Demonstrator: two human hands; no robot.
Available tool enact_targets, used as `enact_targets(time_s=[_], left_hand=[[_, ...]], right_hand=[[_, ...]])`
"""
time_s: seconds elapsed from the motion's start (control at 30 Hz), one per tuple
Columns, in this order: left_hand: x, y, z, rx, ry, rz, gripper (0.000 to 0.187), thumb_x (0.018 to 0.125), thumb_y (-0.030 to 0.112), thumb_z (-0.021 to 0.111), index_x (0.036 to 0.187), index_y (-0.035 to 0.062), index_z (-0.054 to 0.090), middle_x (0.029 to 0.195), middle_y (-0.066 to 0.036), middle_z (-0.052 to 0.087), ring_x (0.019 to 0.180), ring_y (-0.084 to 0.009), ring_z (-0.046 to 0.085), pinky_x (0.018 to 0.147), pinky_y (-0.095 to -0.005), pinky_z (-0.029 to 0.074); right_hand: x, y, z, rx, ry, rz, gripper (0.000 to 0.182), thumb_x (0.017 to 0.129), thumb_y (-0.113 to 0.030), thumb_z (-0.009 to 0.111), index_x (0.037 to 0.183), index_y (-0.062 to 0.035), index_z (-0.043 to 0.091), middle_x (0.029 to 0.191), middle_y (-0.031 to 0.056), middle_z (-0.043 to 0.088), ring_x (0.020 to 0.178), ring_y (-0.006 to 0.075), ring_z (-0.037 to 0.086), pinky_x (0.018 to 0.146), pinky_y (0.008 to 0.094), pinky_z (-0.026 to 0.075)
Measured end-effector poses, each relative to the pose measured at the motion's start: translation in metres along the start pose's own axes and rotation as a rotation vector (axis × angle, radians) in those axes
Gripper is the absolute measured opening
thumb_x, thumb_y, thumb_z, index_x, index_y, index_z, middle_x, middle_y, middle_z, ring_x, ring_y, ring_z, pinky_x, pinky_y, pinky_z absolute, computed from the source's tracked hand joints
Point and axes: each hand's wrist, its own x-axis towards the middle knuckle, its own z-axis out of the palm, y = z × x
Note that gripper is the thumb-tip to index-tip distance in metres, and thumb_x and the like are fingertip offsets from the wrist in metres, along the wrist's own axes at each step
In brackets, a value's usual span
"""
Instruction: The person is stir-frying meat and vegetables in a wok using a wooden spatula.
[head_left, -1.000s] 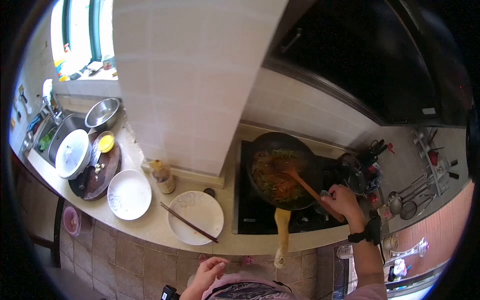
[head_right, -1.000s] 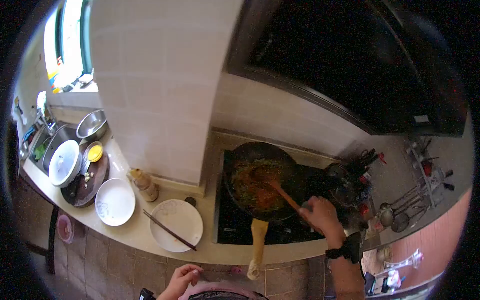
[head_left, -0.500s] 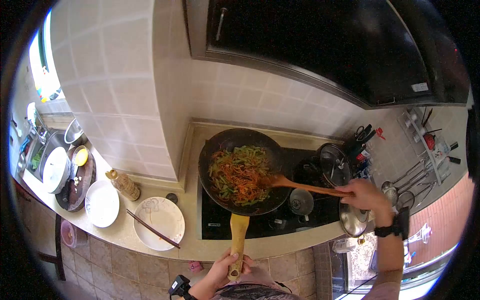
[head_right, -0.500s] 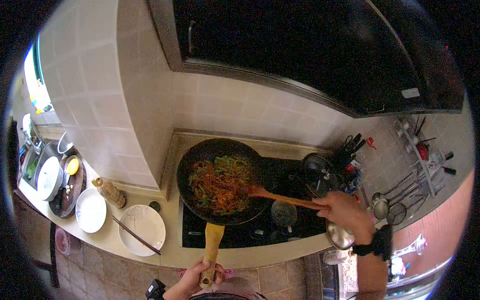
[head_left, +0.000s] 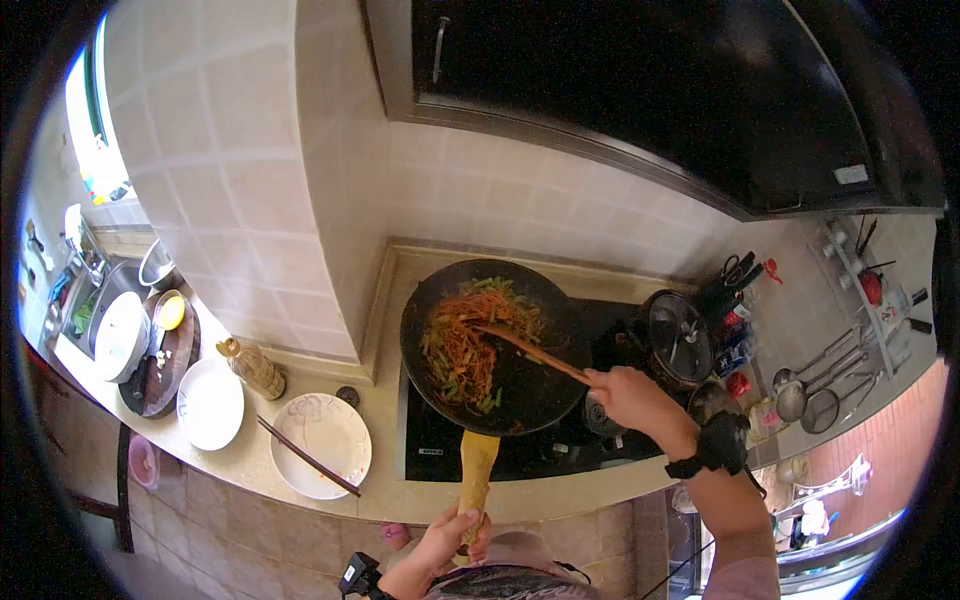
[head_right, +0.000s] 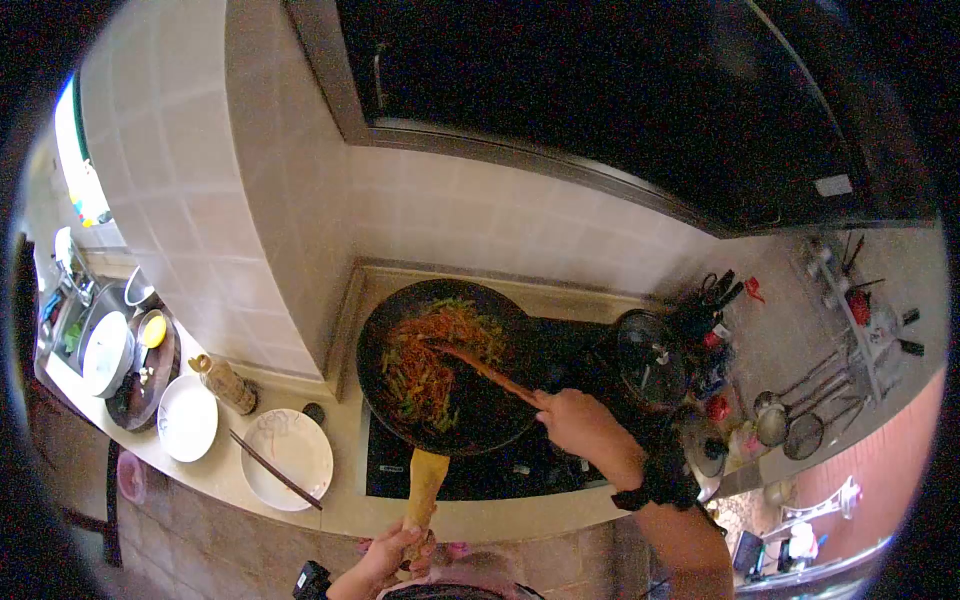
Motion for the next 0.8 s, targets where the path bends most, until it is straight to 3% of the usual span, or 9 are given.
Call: enact_targets(time_s=[0.07, 0.2, 0.27, 0.37, 0.47, 0.57, 0.67, 0.8], left_hand=[[0.0, 0.0, 0.0, 0.0, -0.014, 0.008, 0.018, 0.09, 0.022, 0.039, 0.099, 0.0076, 0.033, 0.066, -0.007, 0.042, 0.048, -0.0149, 0.041, 0.046, -0.0283, 0.038], [0.0, 0.001, 0.001, -0.103, -0.014, -0.026, 0.019, 0.089, 0.02, 0.039, 0.101, 0.0069, 0.034, 0.066, -0.008, 0.042, 0.048, -0.0154, 0.041, 0.045, -0.0289, 0.038], [0.001, 0.0, -0.001, -0.069, -0.007, -0.016, 0.019, 0.089, 0.02, 0.039, 0.103, 0.0067, 0.034, 0.066, -0.008, 0.043, 0.049, -0.0152, 0.042, 0.045, -0.0285, 0.038], [0.0, -0.001, 0.001, 0.007, 0.033, -0.016, 0.021, 0.089, 0.019, 0.04, 0.105, 0.007, 0.034, 0.068, -0.008, 0.044, 0.049, -0.015, 0.042, 0.044, -0.0278, 0.038], [0.004, -0.005, -0.008, 0.001, 0.017, -0.015, 0.022, 0.089, 0.019, 0.04, 0.106, 0.0076, 0.034, 0.07, -0.007, 0.044, 0.049, -0.0149, 0.043, 0.044, -0.0275, 0.038], [0.005, -0.008, -0.012, -0.03, -0.022, -0.002, 0.023, 0.089, 0.019, 0.039, 0.109, 0.0083, 0.033, 0.072, -0.008, 0.045, 0.05, -0.0148, 0.043, 0.044, -0.0279, 0.038], [0.001, -0.002, -0.005, -0.022, -0.022, 0.013, 0.026, 0.09, 0.018, 0.038, 0.113, 0.0088, 0.032, 0.072, -0.008, 0.045, 0.05, -0.0147, 0.042, 0.045, -0.028, 0.038], [0.001, -0.002, -0.004, 0.001, -0.026, 0.011, 0.03, 0.09, 0.018, 0.036, 0.119, 0.0097, 0.029, 0.072, -0.008, 0.045, 0.049, -0.0146, 0.042, 0.046, -0.0276, 0.037]], right_hand=[[-0.004, -0.022, -0.011, -0.116, -0.104, 0.009, 0.034, 0.08, -0.019, 0.052, 0.112, -0.0076, 0.053, 0.08, 0.0196, 0.055, 0.072, 0.0366, 0.055, 0.063, 0.0414, 0.045], [-0.039, -0.027, -0.049, -0.331, -0.11, -0.075, 0.032, 0.08, -0.02, 0.051, 0.112, -0.0165, 0.054, 0.078, 0.0133, 0.052, 0.068, 0.0315, 0.055, 0.059, 0.0404, 0.044], [-0.056, -0.029, -0.087, -0.446, -0.125, 0.023, 0.031, 0.078, -0.023, 0.055, 0.109, -0.0183, 0.057, 0.073, 0.0112, 0.051, 0.065, 0.0301, 0.054, 0.056, 0.0389, 0.043], [-0.076, -0.031, -0.124, -0.454, -0.229, 0.118, 0.028, 0.077, -0.022, 0.056, 0.105, -0.0181, 0.06, 0.069, 0.0127, 0.053, 0.066, 0.0296, 0.055, 0.057, 0.0386, 0.043], [-0.065, -0.038, -0.111, -0.375, -0.428, 0.143, 0.028, 0.077, -0.02, 0.056, 0.104, -0.0153, 0.06, 0.067, 0.0163, 0.056, 0.065, 0.031, 0.056, 0.058, 0.0392, 0.043], [-0.036, -0.016, -0.056, -0.092, -0.259, 0.022, 0.028, 0.078, -0.024, 0.055, 0.104, -0.0144, 0.059, 0.077, 0.0164, 0.06, 0.07, 0.0316, 0.059, 0.061, 0.0407, 0.047], [-0.028, -0.012, -0.031, -0.008, -0.059, -0.094, 0.029, 0.078, -0.022, 0.055, 0.104, -0.0105, 0.058, 0.077, 0.0189, 0.06, 0.07, 0.0348, 0.058, 0.062, 0.0404, 0.047], [-0.021, -0.023, -0.036, 0.065, -0.097, 0.081, 0.031, 0.079, -0.018, 0.054, 0.107, -0.0046, 0.056, 0.08, 0.022, 0.058, 0.069, 0.037, 0.055, 0.061, 0.0391, 0.044]])
